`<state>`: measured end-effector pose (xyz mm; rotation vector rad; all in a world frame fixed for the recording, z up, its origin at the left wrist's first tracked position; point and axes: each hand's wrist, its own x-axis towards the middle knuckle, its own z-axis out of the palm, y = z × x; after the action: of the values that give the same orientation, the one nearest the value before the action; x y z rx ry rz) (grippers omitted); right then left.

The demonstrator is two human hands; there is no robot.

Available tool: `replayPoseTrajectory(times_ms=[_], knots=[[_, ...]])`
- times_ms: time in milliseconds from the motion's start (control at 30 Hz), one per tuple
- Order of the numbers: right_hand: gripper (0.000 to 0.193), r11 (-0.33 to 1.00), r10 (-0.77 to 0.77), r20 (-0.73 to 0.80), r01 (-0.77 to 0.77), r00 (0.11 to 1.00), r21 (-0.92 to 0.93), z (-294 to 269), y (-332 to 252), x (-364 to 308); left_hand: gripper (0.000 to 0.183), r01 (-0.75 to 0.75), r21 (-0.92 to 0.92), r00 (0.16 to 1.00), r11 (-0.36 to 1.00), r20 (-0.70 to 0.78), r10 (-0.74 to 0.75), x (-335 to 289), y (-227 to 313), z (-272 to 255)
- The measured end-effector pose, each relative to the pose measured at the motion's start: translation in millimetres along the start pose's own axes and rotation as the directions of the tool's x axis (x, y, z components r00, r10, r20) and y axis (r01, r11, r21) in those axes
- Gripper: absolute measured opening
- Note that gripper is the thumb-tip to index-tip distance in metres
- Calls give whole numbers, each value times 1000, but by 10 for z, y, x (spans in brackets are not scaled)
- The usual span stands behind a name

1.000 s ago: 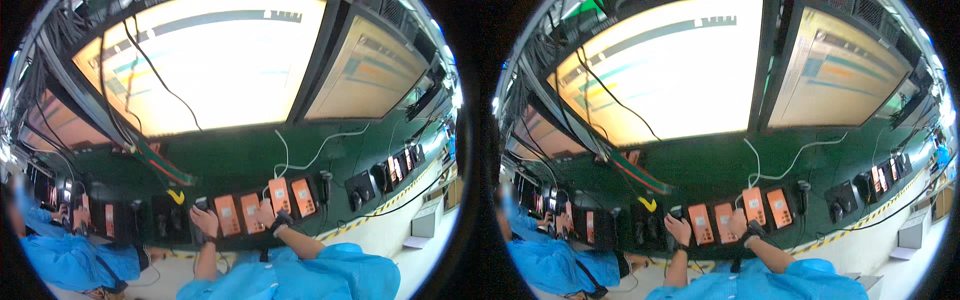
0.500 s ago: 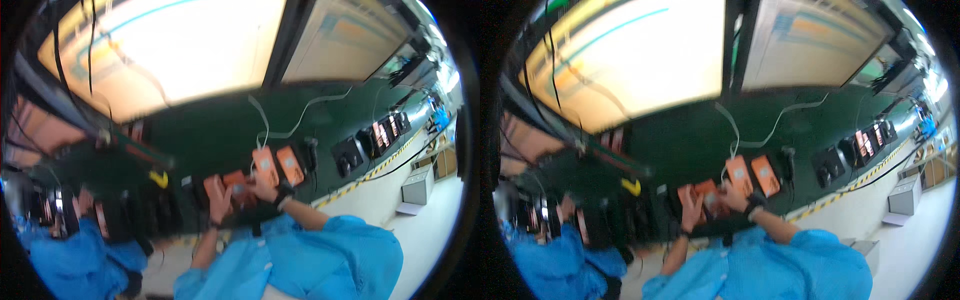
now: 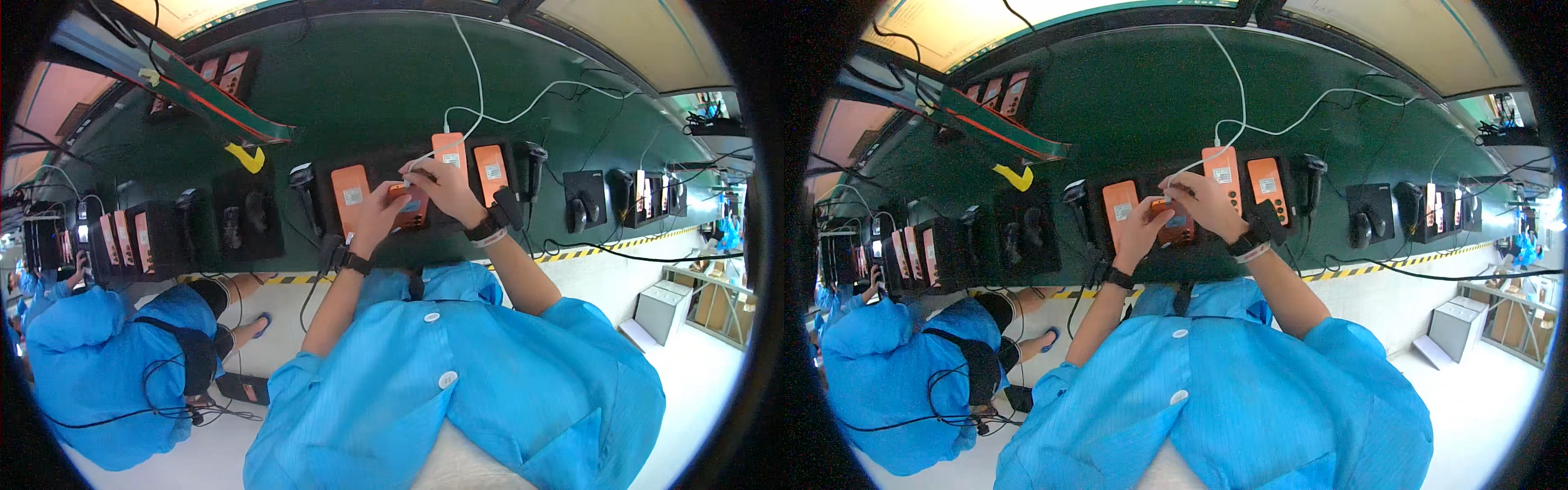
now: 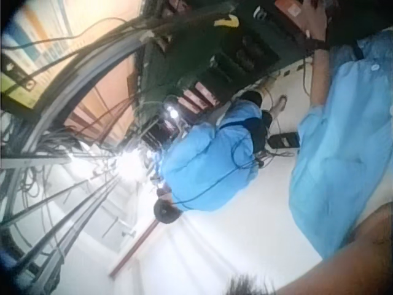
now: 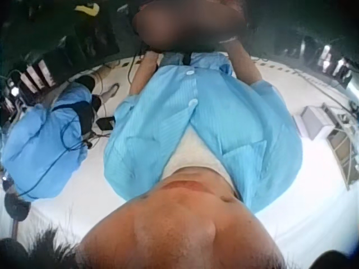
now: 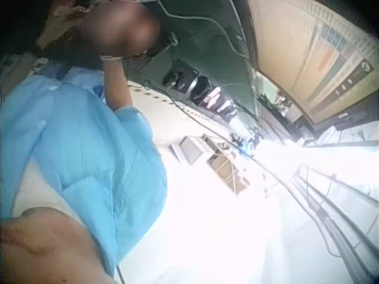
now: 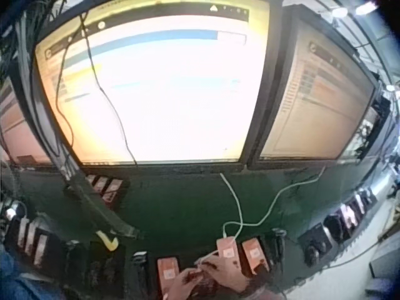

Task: Scanning barcodes and connecting/disconnecting charging cables into mobile devices on a testing bench in a factory.

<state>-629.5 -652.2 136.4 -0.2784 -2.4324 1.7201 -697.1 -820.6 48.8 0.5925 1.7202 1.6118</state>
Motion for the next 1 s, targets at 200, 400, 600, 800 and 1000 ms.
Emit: replayPoseTrajectory(times_ms=[200, 400, 600, 800, 1000], knots=[[18, 987, 137, -26, -134, 990, 83, 35, 124, 1, 24, 28, -125, 1000, 992, 11, -27, -59, 6, 2], [19, 986, 160, 21, -158, 987, -58, -12, 159, -89, 21, -63, 124, 998, 990, -21, 66, -109, 105, 88], [14, 993, 42, 39, -38, 998, -115, -16, 209, -61, 24, -120, 3, 992, 993, -27, 120, -87, 85, 48], [14, 970, 213, 63, -219, 975, 109, 34, 448, -85, 30, -138, 65, 987, 988, -80, 143, -19, -48, 131], [29, 976, 108, 27, -101, 994, -191, -14, 776, 205, 41, 42, 368, 928, 929, -358, 100, -47, -119, -121]])
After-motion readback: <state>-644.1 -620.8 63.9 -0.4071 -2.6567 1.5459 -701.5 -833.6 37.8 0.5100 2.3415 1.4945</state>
